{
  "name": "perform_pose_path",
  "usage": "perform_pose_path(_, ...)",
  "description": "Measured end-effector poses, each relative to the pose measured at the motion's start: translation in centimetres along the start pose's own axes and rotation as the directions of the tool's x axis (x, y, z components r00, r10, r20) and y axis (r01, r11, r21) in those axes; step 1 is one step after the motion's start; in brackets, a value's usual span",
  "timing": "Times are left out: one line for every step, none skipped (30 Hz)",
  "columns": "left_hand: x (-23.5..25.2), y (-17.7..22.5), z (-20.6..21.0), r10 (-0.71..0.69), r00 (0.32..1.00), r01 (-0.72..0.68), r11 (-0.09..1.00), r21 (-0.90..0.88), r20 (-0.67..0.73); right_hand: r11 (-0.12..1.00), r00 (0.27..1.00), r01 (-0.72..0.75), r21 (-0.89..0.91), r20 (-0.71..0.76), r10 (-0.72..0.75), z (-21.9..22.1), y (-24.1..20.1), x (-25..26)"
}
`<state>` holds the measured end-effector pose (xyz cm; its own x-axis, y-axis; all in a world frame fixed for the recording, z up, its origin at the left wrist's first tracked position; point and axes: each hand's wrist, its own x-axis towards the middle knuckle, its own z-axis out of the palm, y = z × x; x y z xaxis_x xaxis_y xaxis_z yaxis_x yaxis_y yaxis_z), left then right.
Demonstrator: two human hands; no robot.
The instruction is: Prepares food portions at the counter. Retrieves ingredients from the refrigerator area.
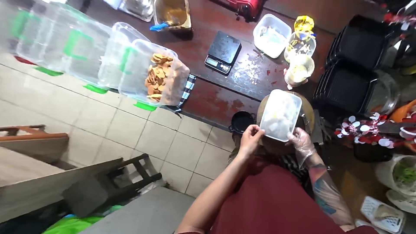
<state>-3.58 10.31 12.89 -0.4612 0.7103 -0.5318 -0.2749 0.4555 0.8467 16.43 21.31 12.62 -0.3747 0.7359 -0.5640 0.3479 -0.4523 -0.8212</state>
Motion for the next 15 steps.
perform_pose_path(-0.2,0.4,0.4,0.009,1.000,-0.009,1.000,0.023,-0.003,0.999,1.000,-0.004,0.046,0.014,0.003,-0.3,-0.3,-0.3)
perform_pose_path(-0.5,0.7,0.8,0.009,1.000,-0.009,1.000,0.017,0.006,0.996,0.999,-0.018,0.088,0.029,0.016,-0.6,-0.5,-0.9)
perform_pose_path(-0.8,1.0,1.1,-0.004,1.000,0.005,1.000,-0.021,0.024,0.991,0.999,-0.036,0.127,0.040,0.031,-0.8,-0.7,-1.6)
perform_pose_path(-1.0,1.2,1.3,-0.031,0.999,0.034,0.995,-0.094,0.041,0.985,0.998,-0.046,0.165,0.046,0.039,-0.9,-0.6,-2.3)
perform_pose_path(-1.2,1.5,1.6,-0.075,0.995,0.084,0.980,-0.180,0.058,0.980,0.998,-0.045,0.191,0.045,0.037,-1.1,-0.4,-3.0)
perform_pose_path(-1.2,1.5,1.7,-0.140,0.987,0.157,0.956,-0.248,0.084,0.977,0.999,-0.041,0.207,0.034,0.035,-1.2,-0.2,-3.7)
perform_pose_path(-1.0,1.2,1.4,-0.218,0.964,0.254,0.924,-0.285,0.154,0.979,0.999,-0.035,0.203,0.015,0.033,-1.2,0.0,-4.3)
perform_pose_path(-0.8,0.6,1.1,-0.263,0.936,0.326,0.898,-0.296,0.233,0.981,0.999,-0.034,0.191,0.000,0.034,-1.3,0.0,-5.0)
perform_pose_path(-0.7,0.2,0.7,-0.270,0.908,0.364,0.887,-0.283,0.320,0.985,0.999,-0.031,0.168,-0.011,0.033,-1.1,-0.3,-5.8)
perform_pose_path(-0.6,0.1,0.1,-0.243,0.880,0.366,0.895,-0.257,0.407,0.991,1.000,-0.021,0.130,-0.018,0.024,-0.8,-0.9,-6.7)
perform_pose_path(-0.7,0.2,-0.7,-0.196,0.859,0.338,0.911,-0.236,0.472,0.996,1.000,-0.001,0.084,-0.009,0.002,-0.4,-1.4,-7.6)
perform_pose_path(-0.9,0.4,-1.7,-0.135,0.842,0.293,0.927,-0.233,0.522,0.999,0.999,0.032,0.029,0.018,-0.032,0.0,-2.1,-8.4)
perform_pose_path(-1.2,0.7,-3.1,-0.061,0.835,0.236,0.938,-0.255,0.547,0.996,0.995,0.081,-0.044,0.062,-0.079,0.6,-2.9,-9.1)
perform_pose_path(-1.9,1.0,-4.7,0.019,0.834,0.169,0.942,-0.289,0.551,0.982,0.985,0.145,-0.119,0.115,-0.131,1.4,-3.8,-9.7)
perform_pose_path(-2.8,1.2,-6.6,0.094,0.844,0.097,0.942,-0.322,0.528,0.961,0.969,0.207,-0.182,0.172,-0.176,2.5,-4.9,-10.3)
